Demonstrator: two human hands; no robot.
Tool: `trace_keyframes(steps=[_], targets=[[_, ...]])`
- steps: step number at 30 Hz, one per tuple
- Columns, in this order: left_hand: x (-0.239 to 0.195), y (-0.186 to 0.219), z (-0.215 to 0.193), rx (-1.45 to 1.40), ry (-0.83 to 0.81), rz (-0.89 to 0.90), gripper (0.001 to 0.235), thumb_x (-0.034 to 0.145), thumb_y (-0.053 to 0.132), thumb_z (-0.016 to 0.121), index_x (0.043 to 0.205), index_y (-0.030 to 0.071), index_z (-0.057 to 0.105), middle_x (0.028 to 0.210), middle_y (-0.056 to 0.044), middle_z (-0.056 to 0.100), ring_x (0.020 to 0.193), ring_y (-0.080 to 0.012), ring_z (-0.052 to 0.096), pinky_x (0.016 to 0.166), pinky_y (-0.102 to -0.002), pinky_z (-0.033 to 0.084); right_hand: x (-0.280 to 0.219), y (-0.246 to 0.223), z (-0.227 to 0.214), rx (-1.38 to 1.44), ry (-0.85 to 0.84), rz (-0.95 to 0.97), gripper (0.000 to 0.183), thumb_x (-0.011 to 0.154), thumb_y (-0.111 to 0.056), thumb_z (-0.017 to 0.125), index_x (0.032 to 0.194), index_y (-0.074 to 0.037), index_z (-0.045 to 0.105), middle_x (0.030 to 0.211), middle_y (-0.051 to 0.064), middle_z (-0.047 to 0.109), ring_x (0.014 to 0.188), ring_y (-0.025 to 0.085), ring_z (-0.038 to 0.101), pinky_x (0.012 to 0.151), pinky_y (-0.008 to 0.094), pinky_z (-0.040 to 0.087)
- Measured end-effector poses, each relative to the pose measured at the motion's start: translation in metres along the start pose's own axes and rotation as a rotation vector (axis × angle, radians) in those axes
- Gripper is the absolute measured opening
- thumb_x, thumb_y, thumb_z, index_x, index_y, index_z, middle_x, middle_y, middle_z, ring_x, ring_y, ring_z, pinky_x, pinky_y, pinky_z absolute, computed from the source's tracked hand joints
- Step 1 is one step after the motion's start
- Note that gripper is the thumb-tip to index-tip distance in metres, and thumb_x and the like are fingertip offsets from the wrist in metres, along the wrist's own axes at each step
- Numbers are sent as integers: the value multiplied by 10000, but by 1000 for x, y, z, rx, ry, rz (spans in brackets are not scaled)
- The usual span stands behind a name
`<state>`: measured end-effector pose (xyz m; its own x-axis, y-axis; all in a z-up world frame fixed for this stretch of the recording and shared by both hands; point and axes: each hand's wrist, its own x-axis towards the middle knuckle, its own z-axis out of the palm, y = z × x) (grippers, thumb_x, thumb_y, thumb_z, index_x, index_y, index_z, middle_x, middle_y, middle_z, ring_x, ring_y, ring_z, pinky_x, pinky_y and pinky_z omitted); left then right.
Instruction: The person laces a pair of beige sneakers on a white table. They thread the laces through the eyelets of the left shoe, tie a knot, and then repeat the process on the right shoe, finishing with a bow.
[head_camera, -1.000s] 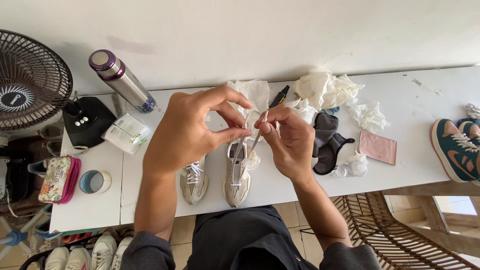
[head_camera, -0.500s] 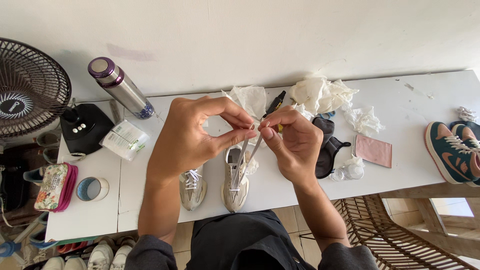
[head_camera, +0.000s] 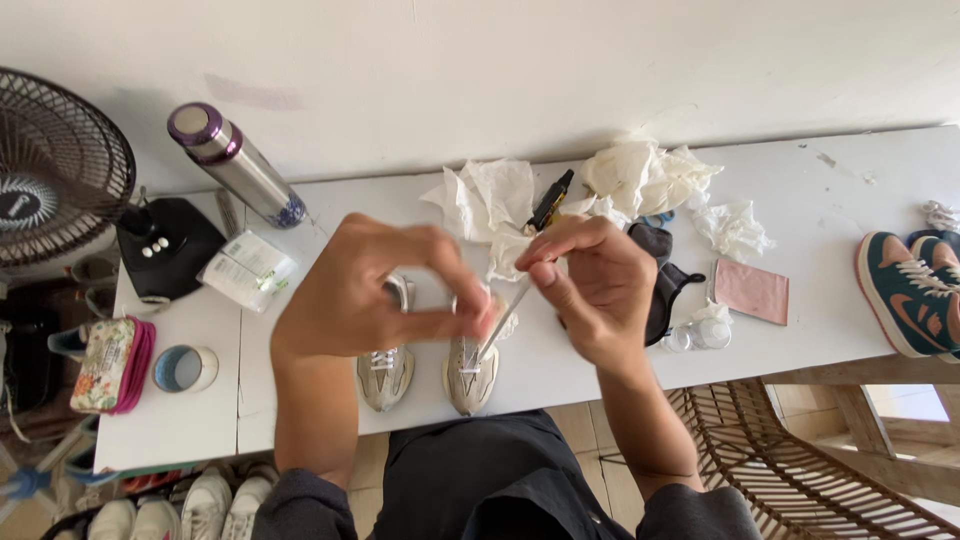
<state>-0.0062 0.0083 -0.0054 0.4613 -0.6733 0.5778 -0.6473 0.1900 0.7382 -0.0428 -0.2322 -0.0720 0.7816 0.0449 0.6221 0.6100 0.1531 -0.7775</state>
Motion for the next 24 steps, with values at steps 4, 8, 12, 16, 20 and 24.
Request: trace_keyframes(steps=[4,8,12,16,20,24], targets=[[-93,-91,0,-467,39,94,153,790,34,984,853,81,853,734,-57,839,608,-222,795,791,-397,660,-37,54,-52,1,98,54,197,922,33,889,968,132,725,807,228,734,725,251,711,748,337,592],[-213,-173,19,-870,221,30,236,810,25,970,812,51,735,654,-121,784,561,-266,784,760,-459,599,-72,89,-91,-444,125,252,152,990,-53,926,1088,15,831,845,138,774,774,147,709,779,297,565],[-240,-169,53,-384,-60,-845,110,916,66,893,966,58,796,957,-133,891,998,-279,839,976,-487,592,-131,141,-86,-646,-35,661,152,1001,-190,896,1141,-132,889,1004,161,850,922,328,800,905,452,580],[-253,-211,116,-93,-207,-1179,311,923,49,861,1208,-55,792,1131,-328,822,1186,-508,769,1108,-585,545,-199,208,-28,-558,-215,739,99,970,-136,855,1058,-98,882,951,147,864,878,372,821,812,419,607],[-280,-260,168,85,240,-1046,196,975,61,842,1168,42,810,1030,-171,830,1034,-362,812,940,-426,635,-258,263,-7,-874,-342,472,58,1020,-233,836,1036,-182,859,857,46,778,830,288,752,787,403,555],[-296,-280,195,62,474,-1090,180,927,72,911,1098,76,858,968,-110,829,942,-269,837,866,-327,677,-264,267,5,-1145,-392,202,115,1048,-262,810,962,-189,793,952,-2,627,851,268,641,732,396,480]])
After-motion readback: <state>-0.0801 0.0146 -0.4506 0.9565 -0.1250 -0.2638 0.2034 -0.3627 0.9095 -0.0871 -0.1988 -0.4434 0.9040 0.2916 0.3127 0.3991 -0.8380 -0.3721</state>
